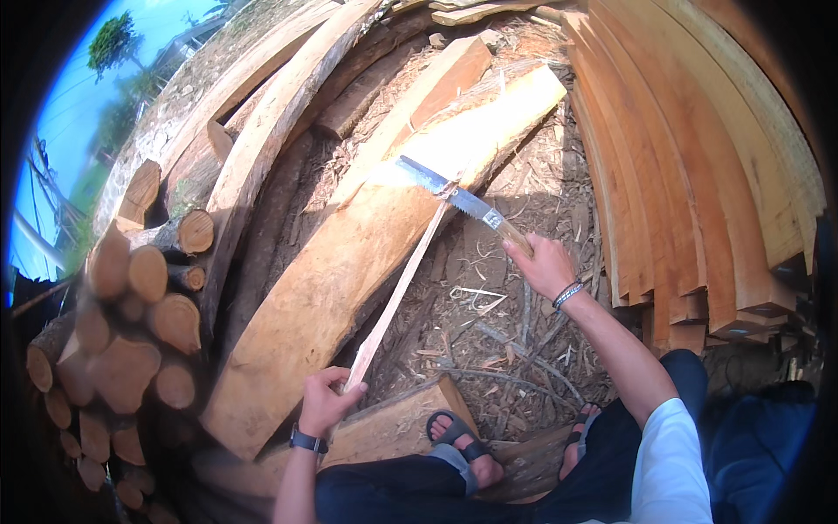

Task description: The person uses a saw to cut a thin strip from a wooden board and then handles the strip while sitting among stacks of lumber.

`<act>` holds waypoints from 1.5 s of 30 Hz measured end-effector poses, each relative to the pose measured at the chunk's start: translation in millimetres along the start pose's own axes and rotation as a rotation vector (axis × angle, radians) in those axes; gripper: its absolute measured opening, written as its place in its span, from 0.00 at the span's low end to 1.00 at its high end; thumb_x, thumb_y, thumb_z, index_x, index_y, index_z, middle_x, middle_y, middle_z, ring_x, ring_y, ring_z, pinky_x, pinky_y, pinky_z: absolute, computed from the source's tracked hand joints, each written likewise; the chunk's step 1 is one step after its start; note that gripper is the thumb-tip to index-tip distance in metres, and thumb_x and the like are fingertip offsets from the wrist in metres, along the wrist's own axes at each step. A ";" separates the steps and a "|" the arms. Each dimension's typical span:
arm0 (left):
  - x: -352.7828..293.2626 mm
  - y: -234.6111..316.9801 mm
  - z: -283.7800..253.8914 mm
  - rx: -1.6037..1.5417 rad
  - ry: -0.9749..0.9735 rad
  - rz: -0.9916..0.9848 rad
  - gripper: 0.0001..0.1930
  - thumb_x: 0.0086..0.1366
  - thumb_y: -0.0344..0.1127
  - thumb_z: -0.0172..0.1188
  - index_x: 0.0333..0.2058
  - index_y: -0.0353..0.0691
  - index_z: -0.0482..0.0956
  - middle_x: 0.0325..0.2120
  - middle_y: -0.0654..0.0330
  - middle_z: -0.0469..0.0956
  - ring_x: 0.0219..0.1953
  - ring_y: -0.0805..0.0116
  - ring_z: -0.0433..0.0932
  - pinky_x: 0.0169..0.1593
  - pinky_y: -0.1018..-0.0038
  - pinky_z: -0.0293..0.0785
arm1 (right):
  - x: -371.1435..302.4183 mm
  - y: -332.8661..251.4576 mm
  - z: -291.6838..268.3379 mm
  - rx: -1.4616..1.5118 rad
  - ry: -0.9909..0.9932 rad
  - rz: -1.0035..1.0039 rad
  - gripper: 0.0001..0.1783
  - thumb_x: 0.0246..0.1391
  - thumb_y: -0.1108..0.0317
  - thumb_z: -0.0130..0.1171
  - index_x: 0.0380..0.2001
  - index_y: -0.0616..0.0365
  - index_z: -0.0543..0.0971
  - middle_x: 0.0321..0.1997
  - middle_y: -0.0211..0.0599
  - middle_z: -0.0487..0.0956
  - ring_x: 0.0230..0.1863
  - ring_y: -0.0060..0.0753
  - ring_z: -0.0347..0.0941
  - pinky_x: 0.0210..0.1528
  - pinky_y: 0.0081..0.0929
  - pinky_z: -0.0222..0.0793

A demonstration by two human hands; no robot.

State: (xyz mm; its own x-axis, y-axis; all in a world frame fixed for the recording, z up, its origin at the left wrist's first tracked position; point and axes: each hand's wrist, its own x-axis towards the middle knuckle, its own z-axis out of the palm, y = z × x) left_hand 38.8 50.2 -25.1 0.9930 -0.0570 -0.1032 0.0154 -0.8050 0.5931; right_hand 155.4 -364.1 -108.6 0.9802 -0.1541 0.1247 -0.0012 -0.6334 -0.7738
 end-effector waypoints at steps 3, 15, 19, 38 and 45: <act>0.7 -17.7 0.2 -0.111 -0.061 -0.059 0.16 0.52 0.38 0.72 0.34 0.31 0.83 0.21 0.65 0.77 0.24 0.78 0.72 0.30 0.77 0.69 | -5.9 -3.0 19.3 0.031 -0.123 -0.122 0.32 0.59 0.40 0.53 0.24 0.63 0.77 0.18 0.54 0.76 0.24 0.54 0.77 0.30 0.49 0.72; 5.1 -69.6 -3.9 -0.428 -0.185 -0.346 0.24 0.71 0.48 0.51 0.35 0.29 0.84 0.25 0.65 0.80 0.28 0.78 0.72 0.37 0.78 0.68 | -54.7 33.7 91.5 -0.075 -0.454 -0.419 0.26 0.59 0.46 0.56 0.35 0.64 0.73 0.31 0.55 0.80 0.35 0.60 0.78 0.39 0.49 0.74; 5.0 -84.0 -5.8 -0.475 -0.183 -0.306 0.25 0.72 0.48 0.47 0.37 0.30 0.85 0.29 0.59 0.84 0.31 0.74 0.77 0.42 0.75 0.70 | -88.1 61.2 118.4 -0.345 -0.626 -0.306 0.25 0.60 0.47 0.54 0.39 0.63 0.73 0.35 0.56 0.81 0.39 0.60 0.79 0.42 0.50 0.75; -8.9 -57.4 -14.4 -0.215 -0.435 -0.314 0.32 0.67 0.61 0.51 0.21 0.35 0.84 0.13 0.62 0.76 0.18 0.74 0.71 0.28 0.75 0.66 | -2.2 -13.7 -42.8 -0.556 0.144 -0.838 0.38 0.52 0.47 0.62 0.62 0.52 0.65 0.65 0.42 0.64 0.68 0.43 0.57 0.68 0.46 0.53; -6.8 -48.5 -19.4 0.146 -0.543 -0.240 0.37 0.62 0.69 0.52 0.17 0.37 0.84 0.12 0.63 0.77 0.17 0.74 0.74 0.27 0.74 0.70 | 3.5 16.4 -47.0 -0.592 -0.168 -0.899 0.22 0.56 0.45 0.57 0.36 0.54 0.73 0.33 0.34 0.72 0.40 0.37 0.70 0.47 0.34 0.65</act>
State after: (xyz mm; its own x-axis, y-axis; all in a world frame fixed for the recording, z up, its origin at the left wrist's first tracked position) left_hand 33.6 101.1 -37.8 0.7617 -0.1256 -0.6356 0.1776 -0.9030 0.3912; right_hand 149.5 -410.7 -91.6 0.6848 0.6254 0.3740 0.6787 -0.7342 -0.0151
